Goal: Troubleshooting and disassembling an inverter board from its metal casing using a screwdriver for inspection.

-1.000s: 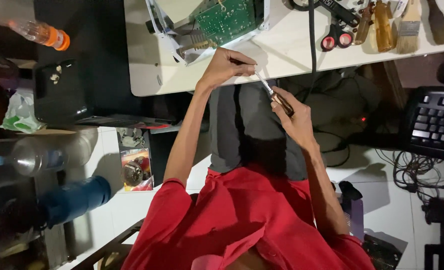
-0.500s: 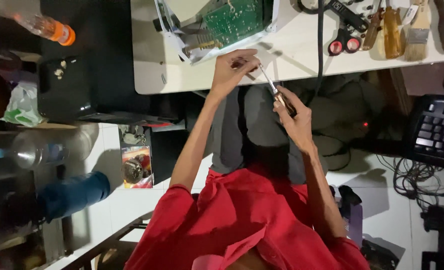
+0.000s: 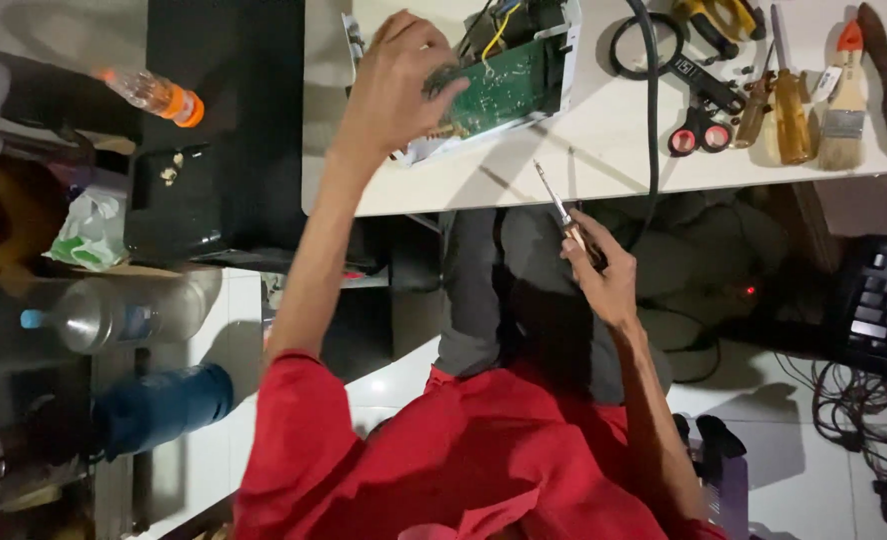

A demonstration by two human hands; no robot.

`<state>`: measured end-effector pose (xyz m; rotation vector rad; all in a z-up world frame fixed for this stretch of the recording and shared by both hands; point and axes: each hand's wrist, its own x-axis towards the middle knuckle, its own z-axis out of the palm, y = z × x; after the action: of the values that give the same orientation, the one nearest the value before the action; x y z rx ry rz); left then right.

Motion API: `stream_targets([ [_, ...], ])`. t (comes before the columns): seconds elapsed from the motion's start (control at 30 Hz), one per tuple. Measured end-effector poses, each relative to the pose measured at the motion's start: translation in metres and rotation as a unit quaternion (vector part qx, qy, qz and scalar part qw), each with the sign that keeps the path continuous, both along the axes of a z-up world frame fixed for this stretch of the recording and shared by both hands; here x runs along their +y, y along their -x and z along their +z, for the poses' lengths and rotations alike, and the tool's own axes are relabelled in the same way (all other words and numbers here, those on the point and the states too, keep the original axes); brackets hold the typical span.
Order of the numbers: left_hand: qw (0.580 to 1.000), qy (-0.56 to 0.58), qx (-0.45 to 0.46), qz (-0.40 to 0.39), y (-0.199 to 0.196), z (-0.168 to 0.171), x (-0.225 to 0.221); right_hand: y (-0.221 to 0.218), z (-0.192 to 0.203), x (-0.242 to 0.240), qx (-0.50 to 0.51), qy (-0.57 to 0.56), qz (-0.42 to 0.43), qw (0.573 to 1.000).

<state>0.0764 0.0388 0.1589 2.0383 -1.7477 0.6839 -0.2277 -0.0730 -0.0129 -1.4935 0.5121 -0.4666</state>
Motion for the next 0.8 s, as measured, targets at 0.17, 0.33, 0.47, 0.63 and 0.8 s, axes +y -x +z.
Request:
stream_targets([
  [0.17,0.983,-0.082,0.124,-0.109,-0.025,0.0,-0.021,0.002,-0.004,0.002,-0.018,0.013,-0.017,1.0],
  [0.33,0.982,-0.089,0.125,-0.113,-0.034,-0.004,-0.032,0.007,0.0,0.003,0.009,0.003,-0.021,1.0],
  [0.47,0.987,-0.086,0.1,-0.095,-0.04,-0.019,-0.037,0.008,-0.005,0.003,0.005,0.009,-0.027,1.0],
  [0.63,0.986,-0.071,0.116,-0.095,-0.032,-0.014,-0.041,0.009,0.004,0.007,0.017,-0.009,-0.024,1.0],
  [0.8,0.989,-0.101,0.074,-0.074,-0.04,-0.021,-0.048,0.009,-0.005,0.005,0.027,0.011,-0.031,0.999],
])
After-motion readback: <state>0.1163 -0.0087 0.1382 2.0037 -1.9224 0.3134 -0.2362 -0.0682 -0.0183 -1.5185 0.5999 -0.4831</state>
